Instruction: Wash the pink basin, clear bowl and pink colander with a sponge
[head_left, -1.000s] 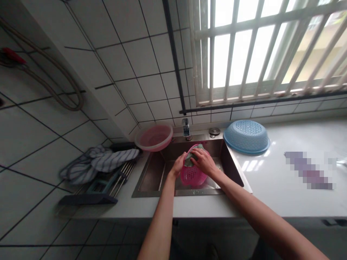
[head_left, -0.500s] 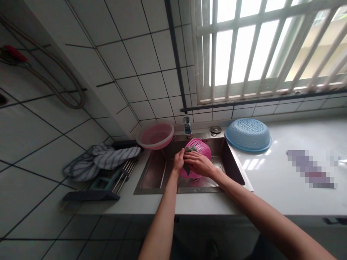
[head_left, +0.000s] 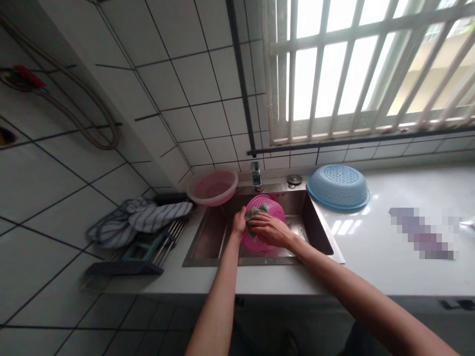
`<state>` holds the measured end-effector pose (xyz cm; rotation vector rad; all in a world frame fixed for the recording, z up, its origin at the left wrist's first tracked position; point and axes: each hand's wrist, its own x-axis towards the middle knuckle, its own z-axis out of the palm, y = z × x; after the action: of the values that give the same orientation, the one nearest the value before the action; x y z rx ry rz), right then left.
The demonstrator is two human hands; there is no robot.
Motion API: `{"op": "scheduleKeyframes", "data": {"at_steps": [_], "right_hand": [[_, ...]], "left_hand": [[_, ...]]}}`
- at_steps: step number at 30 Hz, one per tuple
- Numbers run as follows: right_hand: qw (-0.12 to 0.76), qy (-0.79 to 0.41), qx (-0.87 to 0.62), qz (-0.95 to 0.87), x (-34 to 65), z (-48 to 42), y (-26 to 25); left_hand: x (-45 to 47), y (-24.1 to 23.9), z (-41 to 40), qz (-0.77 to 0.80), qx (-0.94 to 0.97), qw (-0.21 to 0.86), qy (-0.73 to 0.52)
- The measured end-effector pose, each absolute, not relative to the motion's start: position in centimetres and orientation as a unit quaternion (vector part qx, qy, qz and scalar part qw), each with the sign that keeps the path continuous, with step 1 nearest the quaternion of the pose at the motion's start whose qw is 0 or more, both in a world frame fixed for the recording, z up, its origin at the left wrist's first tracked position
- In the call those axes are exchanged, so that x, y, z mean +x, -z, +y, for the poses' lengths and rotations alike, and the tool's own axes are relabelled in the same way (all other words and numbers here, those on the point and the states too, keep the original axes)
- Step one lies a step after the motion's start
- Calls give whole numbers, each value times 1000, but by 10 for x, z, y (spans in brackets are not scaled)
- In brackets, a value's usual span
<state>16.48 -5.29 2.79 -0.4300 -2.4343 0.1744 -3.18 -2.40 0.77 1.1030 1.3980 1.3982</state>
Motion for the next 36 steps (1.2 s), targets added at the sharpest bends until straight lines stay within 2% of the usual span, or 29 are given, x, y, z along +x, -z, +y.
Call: {"op": "scheduleKeyframes", "data": {"at_steps": [3, 6, 9, 17, 19, 25, 28, 33, 36], "right_hand": [[396, -98, -321, -855, 182, -36, -19], [411, -138, -438, -788, 201, -20, -10], [396, -139, -410, -810, 201, -23, -12], [322, -76, -174, -927, 157, -63, -36], [337, -83, -194, -918, 164, -57, -36], [413, -108, -394, -814, 206, -23, -29], [402, -95, -382, -826, 213, -21, -29], [384, -69, -367, -845, 203, -30, -29], [361, -45, -329, -872, 188, -39, -27]], "left_hand": [[-25, -10, -28, 535, 471, 436, -549], [-19, -10, -31, 516, 496, 471, -516], [-17, -10, -31, 509, 513, 474, -504], [-19, -10, -25, 530, 519, 443, -504], [-19, -11, -26, 514, 525, 451, -506], [-16, -8, -29, 456, 536, 523, -481], [-16, -2, -31, 420, 536, 566, -465], [-20, 1, -36, 408, 473, 689, -367], [-26, -7, -33, 384, 433, 693, -429]]}}
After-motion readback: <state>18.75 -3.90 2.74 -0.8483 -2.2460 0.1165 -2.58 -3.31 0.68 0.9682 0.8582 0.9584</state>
